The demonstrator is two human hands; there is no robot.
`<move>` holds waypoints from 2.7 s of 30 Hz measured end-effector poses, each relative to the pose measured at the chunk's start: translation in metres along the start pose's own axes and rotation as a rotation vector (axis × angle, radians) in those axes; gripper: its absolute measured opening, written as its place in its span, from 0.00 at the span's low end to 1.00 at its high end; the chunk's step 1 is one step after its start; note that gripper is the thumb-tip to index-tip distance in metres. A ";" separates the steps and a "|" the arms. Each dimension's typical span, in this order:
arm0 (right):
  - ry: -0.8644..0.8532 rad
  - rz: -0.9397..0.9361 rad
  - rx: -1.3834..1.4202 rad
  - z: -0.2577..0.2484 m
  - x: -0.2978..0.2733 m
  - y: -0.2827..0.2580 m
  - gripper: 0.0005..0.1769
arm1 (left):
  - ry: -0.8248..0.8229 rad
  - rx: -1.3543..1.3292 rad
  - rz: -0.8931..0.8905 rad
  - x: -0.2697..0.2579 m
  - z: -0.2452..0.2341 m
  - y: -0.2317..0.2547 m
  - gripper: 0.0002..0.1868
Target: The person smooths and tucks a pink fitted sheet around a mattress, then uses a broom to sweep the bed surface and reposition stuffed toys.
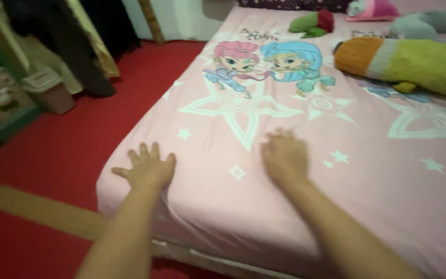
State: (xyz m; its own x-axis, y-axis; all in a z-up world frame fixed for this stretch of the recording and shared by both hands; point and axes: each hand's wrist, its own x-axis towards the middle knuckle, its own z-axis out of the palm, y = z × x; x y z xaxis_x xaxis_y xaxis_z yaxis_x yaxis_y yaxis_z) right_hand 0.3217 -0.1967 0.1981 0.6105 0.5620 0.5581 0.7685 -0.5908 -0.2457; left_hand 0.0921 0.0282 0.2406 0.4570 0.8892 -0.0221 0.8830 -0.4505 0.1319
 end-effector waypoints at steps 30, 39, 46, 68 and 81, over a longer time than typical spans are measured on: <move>-0.549 -0.500 0.388 0.090 0.007 -0.294 0.32 | 0.213 -1.642 0.278 0.076 0.046 -0.100 0.25; -0.402 0.103 -0.053 0.083 0.043 -0.234 0.35 | 0.288 -0.800 0.355 0.066 0.033 -0.102 0.24; -0.576 0.152 -0.065 0.096 0.042 -0.295 0.37 | -0.086 -0.845 0.212 0.077 0.043 -0.177 0.36; -0.390 0.122 0.899 0.125 0.018 -0.350 0.24 | 0.041 -0.934 0.133 0.061 0.043 -0.171 0.29; 0.330 0.223 -0.101 0.117 0.006 -0.364 0.30 | 0.166 -0.378 0.507 0.053 0.010 -0.182 0.27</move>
State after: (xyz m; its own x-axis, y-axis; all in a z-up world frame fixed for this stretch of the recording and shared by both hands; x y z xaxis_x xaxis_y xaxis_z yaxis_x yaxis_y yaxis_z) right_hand 0.0684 0.0894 0.1985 0.6530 0.2077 0.7283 0.5915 -0.7404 -0.3192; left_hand -0.0435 0.1567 0.2051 0.7572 0.5882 0.2838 0.4501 -0.7849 0.4258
